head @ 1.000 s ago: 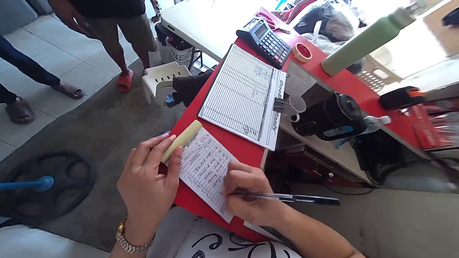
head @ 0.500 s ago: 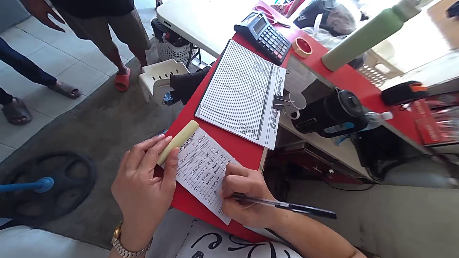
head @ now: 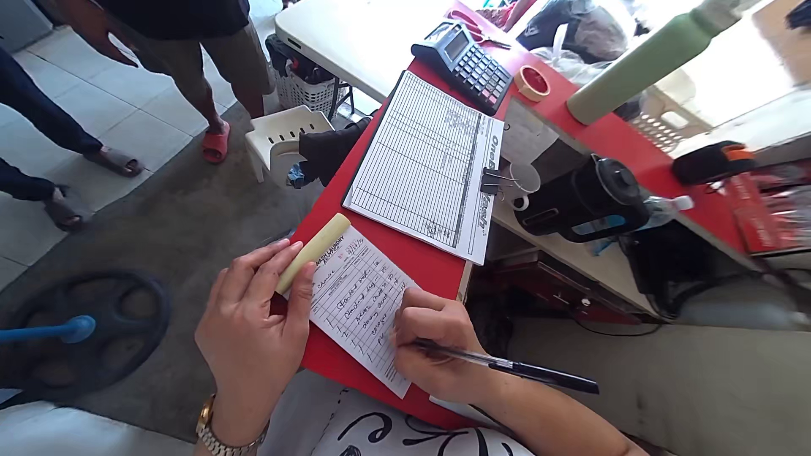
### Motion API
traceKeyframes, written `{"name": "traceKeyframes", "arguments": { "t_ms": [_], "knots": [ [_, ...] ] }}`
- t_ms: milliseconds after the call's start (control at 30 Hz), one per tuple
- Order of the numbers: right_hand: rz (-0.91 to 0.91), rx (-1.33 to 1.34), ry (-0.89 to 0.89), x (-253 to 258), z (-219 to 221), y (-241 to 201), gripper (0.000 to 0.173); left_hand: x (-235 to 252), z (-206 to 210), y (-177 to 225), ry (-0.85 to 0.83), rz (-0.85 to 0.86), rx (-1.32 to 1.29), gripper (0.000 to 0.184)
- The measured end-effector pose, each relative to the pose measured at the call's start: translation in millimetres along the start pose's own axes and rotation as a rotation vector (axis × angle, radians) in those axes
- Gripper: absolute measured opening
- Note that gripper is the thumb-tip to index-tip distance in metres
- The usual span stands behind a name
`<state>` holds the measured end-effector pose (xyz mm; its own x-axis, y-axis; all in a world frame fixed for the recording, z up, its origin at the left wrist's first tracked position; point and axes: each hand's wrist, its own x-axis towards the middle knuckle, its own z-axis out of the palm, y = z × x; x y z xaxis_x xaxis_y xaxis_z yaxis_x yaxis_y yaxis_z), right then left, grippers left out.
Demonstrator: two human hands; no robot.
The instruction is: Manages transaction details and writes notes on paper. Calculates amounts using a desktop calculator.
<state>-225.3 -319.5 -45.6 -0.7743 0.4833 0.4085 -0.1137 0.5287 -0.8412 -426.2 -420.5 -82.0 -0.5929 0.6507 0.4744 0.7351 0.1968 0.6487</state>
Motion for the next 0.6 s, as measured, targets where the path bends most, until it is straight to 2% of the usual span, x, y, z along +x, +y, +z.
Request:
{"name": "traceKeyframes", "arguments": {
  "t_ms": [133,267,400,600],
  "knots": [
    [-0.045,-0.044,0.010,-2,2,1,0.011,0,1,0,0.005,-0.012,0.000,0.037],
    [-0.166,-0.121,-0.112,2,-7,4,0.013,0,0,1,0.002,-0.014,0.000,0.038],
    [-0.026,0.024,-0.054,3,-11,6,0.007,1,1,1,0.009,-0.013,-0.001,0.037],
    [-0.047,0.006,-0.054,3,-9,6,0.009,1,0,1,0.007,-0.005,0.003,0.039]
  ]
}}
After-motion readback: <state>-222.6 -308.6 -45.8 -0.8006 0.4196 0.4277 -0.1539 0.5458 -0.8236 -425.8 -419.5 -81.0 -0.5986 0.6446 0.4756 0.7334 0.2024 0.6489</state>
